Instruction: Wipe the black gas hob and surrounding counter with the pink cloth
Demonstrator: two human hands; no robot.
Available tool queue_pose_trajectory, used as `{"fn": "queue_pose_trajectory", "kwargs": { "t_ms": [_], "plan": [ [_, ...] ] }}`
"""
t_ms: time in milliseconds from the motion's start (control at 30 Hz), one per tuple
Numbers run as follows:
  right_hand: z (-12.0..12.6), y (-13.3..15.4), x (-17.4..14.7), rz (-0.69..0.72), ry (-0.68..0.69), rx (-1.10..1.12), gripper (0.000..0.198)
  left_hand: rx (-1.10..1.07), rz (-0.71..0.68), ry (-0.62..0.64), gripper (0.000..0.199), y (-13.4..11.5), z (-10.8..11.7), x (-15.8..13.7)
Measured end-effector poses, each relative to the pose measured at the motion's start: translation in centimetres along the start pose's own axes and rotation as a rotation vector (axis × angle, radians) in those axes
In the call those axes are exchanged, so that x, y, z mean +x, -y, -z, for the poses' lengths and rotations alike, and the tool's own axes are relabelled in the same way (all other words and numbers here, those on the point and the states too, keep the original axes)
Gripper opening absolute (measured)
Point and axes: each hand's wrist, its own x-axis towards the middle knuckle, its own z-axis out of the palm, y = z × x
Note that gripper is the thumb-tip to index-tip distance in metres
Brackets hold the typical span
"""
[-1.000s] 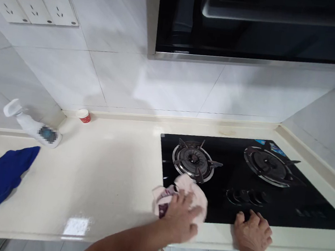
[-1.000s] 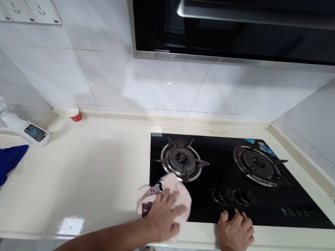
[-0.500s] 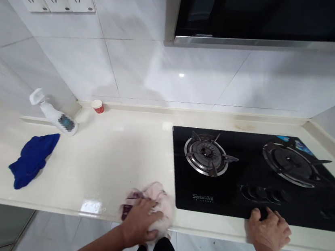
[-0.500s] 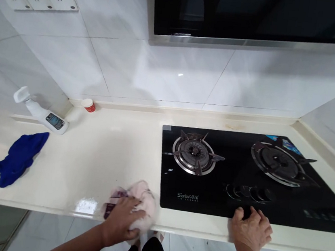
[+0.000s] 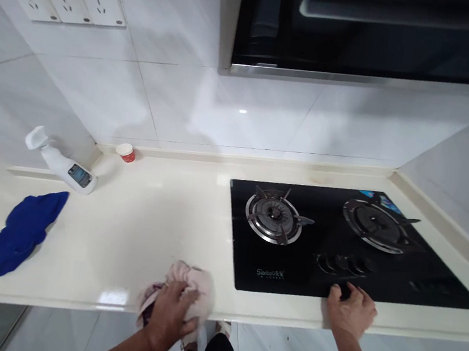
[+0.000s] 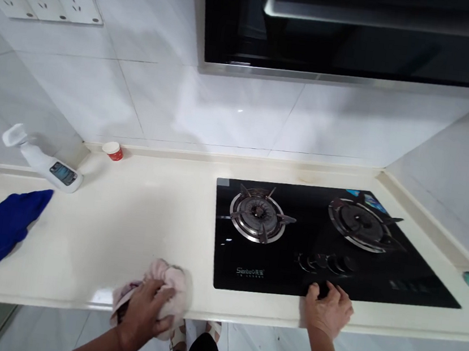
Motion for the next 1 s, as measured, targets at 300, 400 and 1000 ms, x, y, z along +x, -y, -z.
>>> {"fn": "queue_pose_trajectory", "kwargs": {
  "t_ms": [300, 400, 1000],
  "plan": [
    [0.5, 1.4, -0.2, -0.031, 0.024, -0.017, 0.048, -0.441, 0.087, -0.004, 0.038, -7.8, -4.1, 11.3],
    [0.4, 1.4, -0.1, -0.04, 0.019, -0.024, 0.047, -0.435, 0.012, 0.205, 0.05, -10.9, -5.5, 15.2],
    [2.1, 4.1, -0.3, 0.089, -0.068, 0.136, 0.041, -0.303, -0.338, 0.366, 0.071, -10.3, -5.8, 13.3]
  ]
}}
